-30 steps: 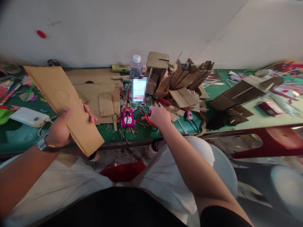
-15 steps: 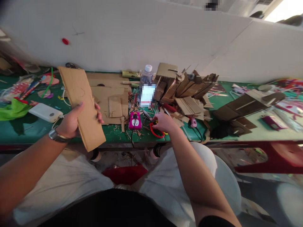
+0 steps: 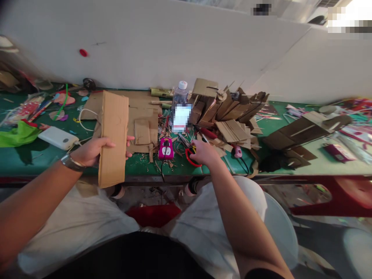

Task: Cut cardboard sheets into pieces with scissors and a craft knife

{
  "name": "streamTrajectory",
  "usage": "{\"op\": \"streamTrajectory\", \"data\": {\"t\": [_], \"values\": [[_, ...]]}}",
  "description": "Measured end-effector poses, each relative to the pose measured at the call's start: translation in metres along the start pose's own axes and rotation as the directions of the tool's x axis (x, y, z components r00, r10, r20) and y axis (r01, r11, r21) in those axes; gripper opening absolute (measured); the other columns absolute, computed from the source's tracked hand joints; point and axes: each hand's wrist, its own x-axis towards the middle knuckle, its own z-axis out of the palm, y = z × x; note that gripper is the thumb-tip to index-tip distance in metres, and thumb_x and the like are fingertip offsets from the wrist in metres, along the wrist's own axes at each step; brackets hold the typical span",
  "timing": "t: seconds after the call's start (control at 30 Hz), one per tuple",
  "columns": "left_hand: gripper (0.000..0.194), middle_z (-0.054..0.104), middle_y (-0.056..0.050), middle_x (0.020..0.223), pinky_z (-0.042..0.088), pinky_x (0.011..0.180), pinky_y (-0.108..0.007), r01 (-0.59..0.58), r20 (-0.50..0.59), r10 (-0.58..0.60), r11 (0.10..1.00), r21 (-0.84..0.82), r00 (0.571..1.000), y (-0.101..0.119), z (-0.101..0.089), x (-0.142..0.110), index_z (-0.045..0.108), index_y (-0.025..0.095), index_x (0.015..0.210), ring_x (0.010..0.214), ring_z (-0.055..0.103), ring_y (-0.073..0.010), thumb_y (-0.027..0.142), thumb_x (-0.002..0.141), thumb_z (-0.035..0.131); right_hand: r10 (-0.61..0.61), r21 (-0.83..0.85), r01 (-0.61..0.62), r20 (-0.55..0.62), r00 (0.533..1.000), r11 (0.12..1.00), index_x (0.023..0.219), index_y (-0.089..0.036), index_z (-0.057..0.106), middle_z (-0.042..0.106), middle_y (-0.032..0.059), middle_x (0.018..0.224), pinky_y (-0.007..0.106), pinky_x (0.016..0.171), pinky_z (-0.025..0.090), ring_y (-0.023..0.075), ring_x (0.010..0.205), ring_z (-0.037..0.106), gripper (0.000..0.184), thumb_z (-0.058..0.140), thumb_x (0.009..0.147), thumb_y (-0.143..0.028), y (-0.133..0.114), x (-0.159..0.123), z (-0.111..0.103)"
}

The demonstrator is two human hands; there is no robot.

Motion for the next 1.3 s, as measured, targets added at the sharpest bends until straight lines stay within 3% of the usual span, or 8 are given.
{"op": "streamTrajectory", "data": {"t": [0.27, 0.5, 0.63, 0.73, 0.9, 1.1, 1.23, 1.3], "values": [[0.052, 0.081, -0.015, 0.111, 0.066, 0.063, -0.04, 0.061, -0.031, -0.056, 0.98, 0.192, 0.998, 0.007, 0.001, -0.001, 0.061, 0.022, 0.128, 0.081, 0.081, -0.0315, 0.036, 0.085, 0.086, 0.057, 0.272, -0.014, -0.154, 0.986, 0.962, 0.127, -0.015, 0.071, 0.076, 0.0104, 0.103, 0.032, 0.075, 0.052, 0.0224, 0.088, 0.07, 0.046, 0.074, 0.085, -0.033, 0.015, -0.015, -0.014], [0.061, 0.077, -0.014, 0.131, 0.063, 0.092, -0.039, -0.159, -0.062, 0.219, 0.849, 0.504, 0.974, 0.004, -0.006, 0.009, 0.069, 0.02, 0.132, 0.115, 0.074, -0.0313, 0.047, 0.081, 0.089, -0.01, 0.926, 0.083, -0.085, 0.996, 0.368, 0.145, -0.021, 0.056, 0.074, 0.0047, 0.089, 0.027, 0.053, 0.043, 0.0136, 0.06, 0.057, 0.087, 0.086, 0.074, -0.061, -0.011, -0.04, -0.019], [0.056, 0.081, -0.012, 0.119, 0.062, 0.09, -0.039, -0.181, 0.015, 0.209, 0.805, 0.565, 0.978, 0.003, -0.004, 0.011, 0.075, 0.019, 0.121, 0.107, 0.076, -0.0313, 0.046, 0.075, 0.093, -0.231, 0.973, 0.041, 0.013, 0.973, 0.229, 0.131, -0.026, 0.056, 0.072, 0.0048, 0.093, 0.029, 0.055, 0.045, 0.0166, 0.065, 0.061, 0.077, 0.072, 0.079, -0.081, -0.053, -0.055, -0.003], [0.048, 0.083, -0.008, 0.107, 0.061, 0.078, -0.034, -0.189, 0.161, 0.114, 0.768, 0.611, 0.98, -0.004, 0.006, 0.011, 0.079, 0.02, 0.112, 0.096, 0.078, -0.03, 0.045, 0.074, 0.093, -0.165, 0.985, 0.056, -0.029, 0.986, 0.164, 0.113, -0.029, 0.046, 0.067, 0.0008, 0.089, 0.026, 0.05, 0.04, 0.0159, 0.064, 0.06, 0.07, 0.077, 0.075, -0.079, -0.086, -0.061, 0.017], [0.048, 0.083, -0.007, 0.112, 0.06, 0.075, -0.031, -0.202, 0.33, -0.055, 0.69, 0.694, 0.942, -0.017, 0.022, 0.008, 0.079, 0.025, 0.12, 0.098, 0.079, -0.03, 0.041, 0.076, 0.091, 0.063, 0.984, 0.076, -0.087, 0.994, 0.159, 0.103, -0.029, 0.039, 0.052, -0.0049, 0.08, 0.027, 0.045, 0.043, 0.0143, 0.056, 0.051, 0.057, 0.083, 0.075, -0.053, -0.11, -0.063, 0.03], [0.036, 0.083, -0.005, 0.092, 0.058, 0.066, -0.029, -0.208, 0.191, 0.093, 0.605, 0.769, 0.977, 0.0, 0.006, 0.006, 0.082, 0.022, 0.102, 0.079, 0.077, -0.026, 0.04, 0.072, 0.094, 0.314, 0.935, 0.274, -0.335, 0.888, 0.224, 0.104, -0.03, 0.043, 0.053, -0.0008, 0.093, 0.03, 0.051, 0.051, 0.0171, 0.068, 0.057, 0.053, 0.083, 0.072, -0.041, -0.078, -0.055, 0.006], [0.033, 0.073, -0.003, 0.067, 0.057, 0.057, -0.027, -0.156, -0.027, 0.2, 0.835, 0.528, 0.979, 0.004, -0.004, 0.009, 0.077, 0.018, 0.084, 0.059, 0.068, -0.0181, 0.046, 0.076, 0.092, 0.458, 0.856, 0.44, -0.517, 0.723, 0.271, 0.106, -0.03, 0.041, 0.055, 0.0022, 0.102, 0.03, 0.059, 0.056, 0.019, 0.081, 0.062, 0.046, 0.076, 0.077, -0.037, -0.06, -0.048, -0.003], [0.038, 0.073, -0.004, 0.072, 0.06, 0.058, -0.027, -0.183, -0.11, 0.234, 0.92, 0.345, 0.966, -0.003, 0.0, 0.012, 0.075, 0.017, 0.086, 0.062, 0.069, -0.0174, 0.05, 0.077, 0.091, 0.483, 0.854, 0.46, -0.519, 0.705, 0.244, 0.104, -0.029, 0.041, 0.054, 0.0019, 0.101, 0.03, 0.06, 0.057, 0.0182, 0.081, 0.062, 0.045, 0.077, 0.077, -0.036, -0.059, -0.047, -0.001]]}}
